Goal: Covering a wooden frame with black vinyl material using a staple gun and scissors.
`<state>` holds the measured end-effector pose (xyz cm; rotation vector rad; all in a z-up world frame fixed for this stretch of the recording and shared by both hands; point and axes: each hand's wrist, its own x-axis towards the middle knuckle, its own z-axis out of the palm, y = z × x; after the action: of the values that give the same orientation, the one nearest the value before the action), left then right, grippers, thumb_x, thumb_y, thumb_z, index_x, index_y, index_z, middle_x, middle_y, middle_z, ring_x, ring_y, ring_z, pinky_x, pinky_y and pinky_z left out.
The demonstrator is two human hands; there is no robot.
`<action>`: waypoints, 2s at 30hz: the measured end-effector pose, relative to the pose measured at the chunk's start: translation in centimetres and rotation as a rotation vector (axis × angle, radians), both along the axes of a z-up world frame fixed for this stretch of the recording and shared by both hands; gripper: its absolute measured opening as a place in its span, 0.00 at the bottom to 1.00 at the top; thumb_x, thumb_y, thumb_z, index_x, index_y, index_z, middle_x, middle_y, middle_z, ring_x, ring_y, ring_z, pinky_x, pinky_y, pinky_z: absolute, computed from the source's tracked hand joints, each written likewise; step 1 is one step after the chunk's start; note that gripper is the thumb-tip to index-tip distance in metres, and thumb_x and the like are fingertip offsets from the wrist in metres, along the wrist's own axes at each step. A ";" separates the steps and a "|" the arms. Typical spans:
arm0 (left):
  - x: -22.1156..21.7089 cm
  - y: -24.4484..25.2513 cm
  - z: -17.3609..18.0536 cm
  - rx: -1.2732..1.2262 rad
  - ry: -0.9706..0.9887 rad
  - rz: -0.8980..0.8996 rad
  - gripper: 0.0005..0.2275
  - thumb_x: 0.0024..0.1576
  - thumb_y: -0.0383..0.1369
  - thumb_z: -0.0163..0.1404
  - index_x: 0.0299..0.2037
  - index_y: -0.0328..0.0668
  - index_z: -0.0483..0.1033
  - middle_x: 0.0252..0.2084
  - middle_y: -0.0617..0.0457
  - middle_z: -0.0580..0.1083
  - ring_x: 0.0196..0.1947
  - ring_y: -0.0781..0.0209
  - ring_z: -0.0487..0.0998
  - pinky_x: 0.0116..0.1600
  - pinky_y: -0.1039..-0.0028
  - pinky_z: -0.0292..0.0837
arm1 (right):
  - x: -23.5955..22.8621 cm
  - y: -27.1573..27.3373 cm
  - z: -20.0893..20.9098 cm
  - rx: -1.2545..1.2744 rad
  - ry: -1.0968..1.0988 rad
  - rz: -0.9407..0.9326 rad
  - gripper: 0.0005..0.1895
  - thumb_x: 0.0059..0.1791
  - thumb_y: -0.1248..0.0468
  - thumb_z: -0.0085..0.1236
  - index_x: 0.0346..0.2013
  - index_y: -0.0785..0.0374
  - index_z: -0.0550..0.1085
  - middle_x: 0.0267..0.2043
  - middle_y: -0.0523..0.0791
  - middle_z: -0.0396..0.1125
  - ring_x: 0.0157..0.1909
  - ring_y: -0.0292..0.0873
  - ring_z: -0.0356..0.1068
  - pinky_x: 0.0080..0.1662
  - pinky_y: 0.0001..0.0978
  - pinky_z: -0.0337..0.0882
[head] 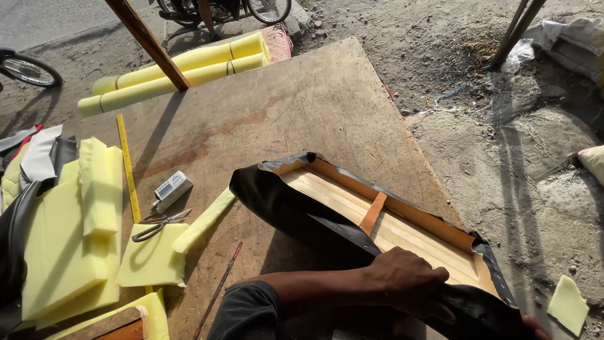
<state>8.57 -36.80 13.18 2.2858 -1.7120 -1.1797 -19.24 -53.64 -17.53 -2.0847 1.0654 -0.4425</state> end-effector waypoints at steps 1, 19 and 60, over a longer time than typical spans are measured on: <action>0.4 -0.7 -0.6 -0.055 -0.042 -0.050 0.13 0.63 0.46 0.37 0.54 0.59 0.62 0.42 0.40 0.76 0.38 0.38 0.80 0.34 0.58 0.70 | 3.0 -1.9 -1.3 -0.009 -0.032 -0.013 0.27 0.52 0.60 0.60 0.67 0.57 0.71 0.64 0.51 0.70 0.60 0.50 0.73 0.58 0.41 0.70; -1.6 -21.0 -10.6 -0.444 0.463 -0.069 0.26 0.54 0.51 0.51 0.64 0.63 0.72 0.63 0.46 0.82 0.59 0.45 0.86 0.58 0.62 0.78 | 3.8 -0.1 15.4 -0.149 -0.631 -0.272 0.14 0.70 0.67 0.48 0.67 0.74 0.68 0.61 0.60 0.65 0.62 0.52 0.65 0.64 0.41 0.64; -0.8 -24.8 -5.3 -0.552 0.153 -0.347 0.23 0.55 0.55 0.34 0.41 0.47 0.73 0.37 0.48 0.84 0.34 0.53 0.87 0.38 0.61 0.80 | 7.7 -0.6 22.0 -0.367 -0.492 -0.275 0.19 0.71 0.73 0.68 0.72 0.80 0.69 0.66 0.62 0.68 0.66 0.58 0.68 0.66 0.42 0.66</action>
<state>7.78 -61.59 7.84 1.5881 -2.0968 -0.7555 -11.55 -54.20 4.44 -1.9743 1.0221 -1.2968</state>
